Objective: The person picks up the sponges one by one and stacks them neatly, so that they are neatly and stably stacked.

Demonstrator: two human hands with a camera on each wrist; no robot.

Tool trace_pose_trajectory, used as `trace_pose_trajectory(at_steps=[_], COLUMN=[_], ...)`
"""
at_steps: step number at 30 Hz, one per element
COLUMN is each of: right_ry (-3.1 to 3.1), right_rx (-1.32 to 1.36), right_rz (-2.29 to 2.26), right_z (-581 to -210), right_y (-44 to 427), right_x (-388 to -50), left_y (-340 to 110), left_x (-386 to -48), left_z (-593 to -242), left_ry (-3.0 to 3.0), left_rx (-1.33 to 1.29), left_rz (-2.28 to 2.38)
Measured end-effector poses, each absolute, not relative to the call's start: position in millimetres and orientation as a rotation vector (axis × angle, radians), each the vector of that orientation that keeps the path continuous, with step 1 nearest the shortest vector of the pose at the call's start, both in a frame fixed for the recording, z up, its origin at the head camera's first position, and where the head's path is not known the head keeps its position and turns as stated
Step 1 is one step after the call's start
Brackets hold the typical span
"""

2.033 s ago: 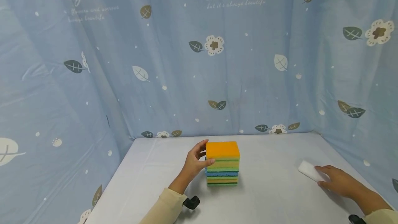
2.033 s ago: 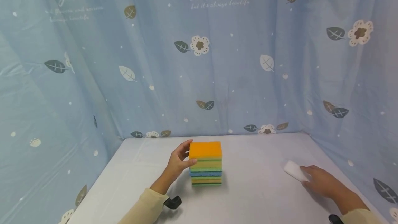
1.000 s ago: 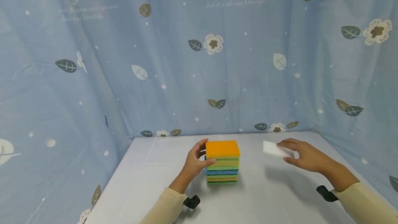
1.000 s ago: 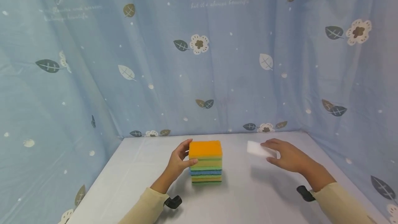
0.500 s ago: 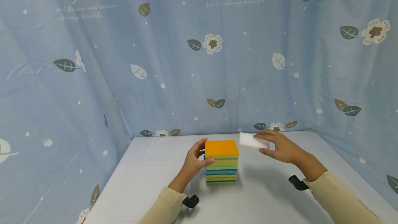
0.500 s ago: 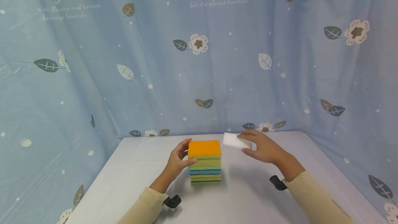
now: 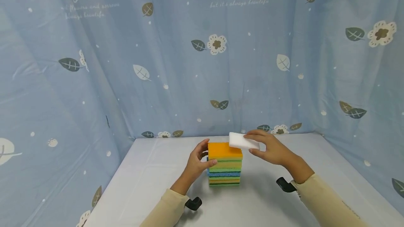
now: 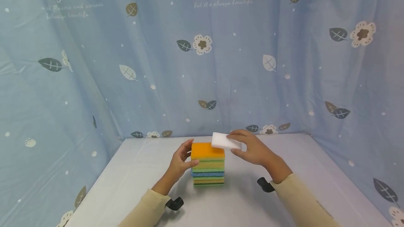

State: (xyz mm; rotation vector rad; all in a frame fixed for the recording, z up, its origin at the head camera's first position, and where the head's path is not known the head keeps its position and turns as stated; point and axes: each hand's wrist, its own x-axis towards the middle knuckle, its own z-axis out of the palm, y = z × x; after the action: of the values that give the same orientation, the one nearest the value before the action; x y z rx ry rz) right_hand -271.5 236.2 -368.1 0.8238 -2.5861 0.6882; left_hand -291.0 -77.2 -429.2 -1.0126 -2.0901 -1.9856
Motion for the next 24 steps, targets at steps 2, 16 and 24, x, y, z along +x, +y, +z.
trace_pose_trajectory(at_steps=[2,16,24], right_ry=[-2.56,-2.556,-2.515], right_rx=[0.853,1.034,1.074], right_rz=[0.715,0.73,0.712], right_z=[-369.1,-372.7,-374.8], right_y=[231.6,199.1,191.4], right_x=[-272.0,-274.3,-275.4], left_y=[-77.2,-77.4,-77.4], left_x=[-290.1,-287.1,-287.6], left_z=[-428.0,-427.3,-427.8], left_ry=[-2.09,-2.108,-2.12], left_rx=[-1.015,-1.016,-1.009], left_rz=[-1.987,-2.013,-2.023])
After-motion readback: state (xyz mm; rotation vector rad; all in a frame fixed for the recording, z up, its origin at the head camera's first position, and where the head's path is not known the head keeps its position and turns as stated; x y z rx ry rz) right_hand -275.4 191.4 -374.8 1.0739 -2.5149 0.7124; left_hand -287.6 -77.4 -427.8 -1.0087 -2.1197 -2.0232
